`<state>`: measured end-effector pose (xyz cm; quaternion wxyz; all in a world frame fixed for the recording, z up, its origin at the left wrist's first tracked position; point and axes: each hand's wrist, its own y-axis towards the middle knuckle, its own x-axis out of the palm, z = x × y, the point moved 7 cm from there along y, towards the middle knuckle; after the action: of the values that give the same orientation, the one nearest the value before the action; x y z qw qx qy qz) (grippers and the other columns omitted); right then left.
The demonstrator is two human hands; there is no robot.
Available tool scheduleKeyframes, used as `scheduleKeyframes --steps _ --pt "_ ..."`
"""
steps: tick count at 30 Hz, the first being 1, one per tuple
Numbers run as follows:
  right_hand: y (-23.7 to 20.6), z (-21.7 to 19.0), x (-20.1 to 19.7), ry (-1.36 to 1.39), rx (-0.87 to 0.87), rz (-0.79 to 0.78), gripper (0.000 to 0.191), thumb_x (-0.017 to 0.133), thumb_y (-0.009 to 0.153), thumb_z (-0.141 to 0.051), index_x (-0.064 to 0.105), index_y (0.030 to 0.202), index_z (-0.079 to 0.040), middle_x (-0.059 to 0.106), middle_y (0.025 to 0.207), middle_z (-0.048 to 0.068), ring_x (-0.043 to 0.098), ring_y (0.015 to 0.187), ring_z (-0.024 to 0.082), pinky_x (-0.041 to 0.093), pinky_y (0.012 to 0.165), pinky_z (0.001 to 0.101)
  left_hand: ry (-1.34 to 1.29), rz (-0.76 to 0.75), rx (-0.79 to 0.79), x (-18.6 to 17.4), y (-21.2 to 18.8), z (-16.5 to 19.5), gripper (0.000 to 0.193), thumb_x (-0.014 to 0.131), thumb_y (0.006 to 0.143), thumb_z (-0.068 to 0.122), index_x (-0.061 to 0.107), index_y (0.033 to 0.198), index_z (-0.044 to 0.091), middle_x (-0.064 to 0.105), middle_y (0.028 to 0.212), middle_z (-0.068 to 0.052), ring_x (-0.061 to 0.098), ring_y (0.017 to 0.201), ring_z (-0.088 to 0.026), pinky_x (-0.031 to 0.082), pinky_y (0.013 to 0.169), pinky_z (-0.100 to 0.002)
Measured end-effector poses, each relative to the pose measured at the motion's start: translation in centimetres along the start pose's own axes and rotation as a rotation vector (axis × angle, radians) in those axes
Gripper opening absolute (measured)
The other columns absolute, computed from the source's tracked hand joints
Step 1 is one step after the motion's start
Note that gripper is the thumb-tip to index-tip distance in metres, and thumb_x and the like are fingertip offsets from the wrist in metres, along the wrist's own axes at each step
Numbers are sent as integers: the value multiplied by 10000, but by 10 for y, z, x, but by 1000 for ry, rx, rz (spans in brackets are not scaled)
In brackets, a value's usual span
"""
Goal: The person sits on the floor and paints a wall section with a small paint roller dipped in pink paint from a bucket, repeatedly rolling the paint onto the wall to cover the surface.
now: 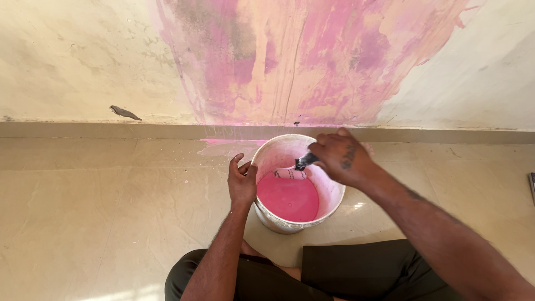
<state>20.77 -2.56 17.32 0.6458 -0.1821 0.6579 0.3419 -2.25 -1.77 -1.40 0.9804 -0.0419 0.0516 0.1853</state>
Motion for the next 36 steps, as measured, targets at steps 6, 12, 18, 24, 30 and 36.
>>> scheduleKeyframes --steps 6,12,18,24,30,36 --pt "23 -14 28 18 12 -67 184 777 802 -225 702 946 -136 664 866 68 676 863 232 427 816 397 13 -2 -4 -4 1 0 572 635 923 228 469 1453 90 763 1146 -144 720 1026 -211 527 919 -358" --pt "35 -26 40 -20 -14 -73 147 784 798 -194 705 911 -146 677 880 59 680 883 226 430 831 396 6 -1 4 -5 2 1 575 631 923 226 464 1454 86 763 1144 -154 721 1029 -219 524 929 -361" --pt "37 -31 51 -32 -29 -124 182 772 780 -189 697 932 -123 669 873 73 673 859 234 419 836 402 26 1 10 -4 0 3 578 637 922 230 463 1453 85 761 1142 -152 723 1018 -214 524 928 -362" --pt "39 -33 58 -123 -51 -140 99 697 826 -67 696 908 -122 666 852 68 673 849 213 426 849 388 1 -15 -57 -2 -1 1 584 624 909 214 460 1457 99 751 1153 -138 714 960 -244 543 881 -378" --pt "40 -37 59 -69 -69 -123 107 704 810 -131 698 914 -109 664 854 88 674 842 238 425 816 401 14 -1 7 -4 2 1 579 635 919 232 462 1451 87 766 1138 -144 721 1005 -207 525 910 -354" --pt "41 -41 60 -120 -96 -125 77 681 826 -117 696 901 -110 661 846 87 674 830 236 428 822 403 18 0 8 -5 3 -1 578 635 919 232 461 1451 84 766 1137 -149 721 1006 -209 524 915 -357"
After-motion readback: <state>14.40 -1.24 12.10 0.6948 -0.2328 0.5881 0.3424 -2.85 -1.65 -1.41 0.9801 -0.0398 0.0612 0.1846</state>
